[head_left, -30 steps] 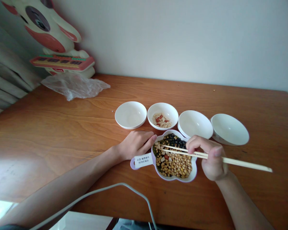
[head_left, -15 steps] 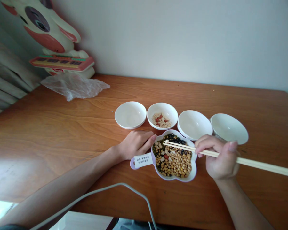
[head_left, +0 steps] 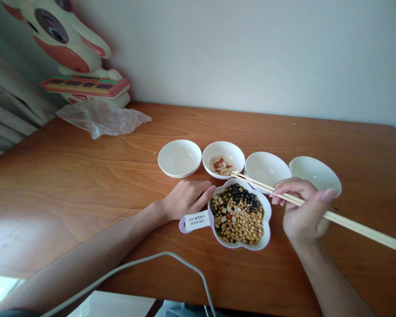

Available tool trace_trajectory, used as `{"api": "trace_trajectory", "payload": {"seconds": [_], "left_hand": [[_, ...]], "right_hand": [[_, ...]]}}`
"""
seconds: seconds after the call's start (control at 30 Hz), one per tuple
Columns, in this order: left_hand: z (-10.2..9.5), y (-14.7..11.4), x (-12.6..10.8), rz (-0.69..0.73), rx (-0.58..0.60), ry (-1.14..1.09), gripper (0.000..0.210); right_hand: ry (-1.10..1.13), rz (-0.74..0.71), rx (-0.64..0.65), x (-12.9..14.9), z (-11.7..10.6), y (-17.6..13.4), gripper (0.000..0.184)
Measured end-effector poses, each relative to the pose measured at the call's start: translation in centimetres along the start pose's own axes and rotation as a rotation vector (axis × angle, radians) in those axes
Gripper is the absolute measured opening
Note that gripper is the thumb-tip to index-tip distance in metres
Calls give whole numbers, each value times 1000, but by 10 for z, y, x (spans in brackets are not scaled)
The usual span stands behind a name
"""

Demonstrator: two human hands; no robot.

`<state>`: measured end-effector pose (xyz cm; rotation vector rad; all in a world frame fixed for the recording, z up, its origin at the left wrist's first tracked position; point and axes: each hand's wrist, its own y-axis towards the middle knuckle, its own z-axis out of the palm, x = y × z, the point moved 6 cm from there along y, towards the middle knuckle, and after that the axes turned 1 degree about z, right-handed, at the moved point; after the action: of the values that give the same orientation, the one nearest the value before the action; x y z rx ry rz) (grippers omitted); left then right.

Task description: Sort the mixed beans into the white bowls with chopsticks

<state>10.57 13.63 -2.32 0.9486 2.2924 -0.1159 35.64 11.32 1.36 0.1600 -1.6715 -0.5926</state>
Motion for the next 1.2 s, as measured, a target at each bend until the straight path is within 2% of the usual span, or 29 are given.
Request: {"api": "trace_trajectory", "payload": {"seconds": [0.5,0.77,0.93,1.07,1.2], "left_hand": [[2,0,2,-27,27,-26,40],[0,0,1,-16,11,-18,41],[1,-1,2,-20,10,-19,41],[1,-1,2,-26,17,-30,41],[0,-1,1,-19,13,-12,40]], "right_hand": [[-79,41,27,-8,-3,0,73],[14,45,66,3,0,1,70],[122,27,205,9,8,0,72],[107,10,377,8,17,-4,78],[47,77,558,-2,24,-10,83]]}}
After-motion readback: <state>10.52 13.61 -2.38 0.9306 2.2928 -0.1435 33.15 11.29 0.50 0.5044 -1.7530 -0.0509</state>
